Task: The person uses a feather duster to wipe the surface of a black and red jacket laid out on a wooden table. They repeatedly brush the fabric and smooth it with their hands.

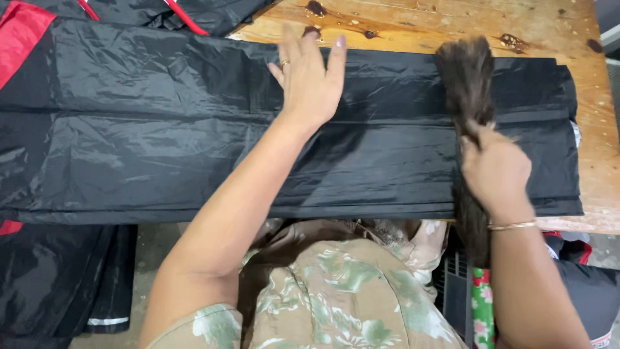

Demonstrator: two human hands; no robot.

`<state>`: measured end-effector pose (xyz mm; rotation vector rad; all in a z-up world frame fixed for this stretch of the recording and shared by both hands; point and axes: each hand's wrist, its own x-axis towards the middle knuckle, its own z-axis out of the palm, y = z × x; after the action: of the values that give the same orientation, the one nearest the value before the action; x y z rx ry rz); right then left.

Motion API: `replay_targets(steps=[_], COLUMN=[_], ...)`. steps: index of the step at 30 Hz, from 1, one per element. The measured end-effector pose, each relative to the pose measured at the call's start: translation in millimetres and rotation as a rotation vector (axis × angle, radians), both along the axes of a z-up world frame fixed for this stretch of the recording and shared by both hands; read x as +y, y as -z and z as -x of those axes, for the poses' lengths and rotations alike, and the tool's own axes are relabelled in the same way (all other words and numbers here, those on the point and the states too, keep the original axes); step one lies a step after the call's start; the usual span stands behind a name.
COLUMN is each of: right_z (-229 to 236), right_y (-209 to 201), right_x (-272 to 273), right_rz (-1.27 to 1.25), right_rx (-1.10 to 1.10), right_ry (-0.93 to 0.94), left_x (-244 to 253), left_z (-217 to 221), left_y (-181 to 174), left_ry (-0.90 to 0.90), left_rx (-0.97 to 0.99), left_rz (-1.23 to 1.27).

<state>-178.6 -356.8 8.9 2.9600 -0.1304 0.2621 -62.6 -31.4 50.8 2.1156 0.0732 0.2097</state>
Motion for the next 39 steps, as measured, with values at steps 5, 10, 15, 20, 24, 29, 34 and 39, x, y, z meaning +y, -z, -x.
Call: replay_targets(steps=[5,10,15,20,24,29,34,39], right_z=[13,40,36,41,35,35,52,43], right_y=[-45,-48,-29,-15,-4,0,-30,-28], right_x=[51,176,222,176,74,49,205,200], right_rz=[-0.314,-0.136,-0.189,0.043,0.240,0.089,-0.196,-0.357], right_rx=[-0.157,-0.071,-0.078,-0.155,-0.068,-0.071,0.000,-0.032], right_ry=[-0.528,-0.739,-0.900,-0.699,-0.309,-0.248,-0.662,-0.851], left_x=[43,69,71,79,68,67,65,67], left_z=[37,78,117,117,122,123,121,122], left_y=[-91,-60,17,48,32,30,26,29], left_ry=[0.408,0.078,-0.036,0.062,-0.021,0.032,0.037,0.002], left_rx=[0.295,0.056,-0.184,-0.367,-0.262,-0.202,-0.171,-0.185], left_rz=[-0.313,0.036,0.179,0.036,-0.037,-0.110,-0.186,-0.189])
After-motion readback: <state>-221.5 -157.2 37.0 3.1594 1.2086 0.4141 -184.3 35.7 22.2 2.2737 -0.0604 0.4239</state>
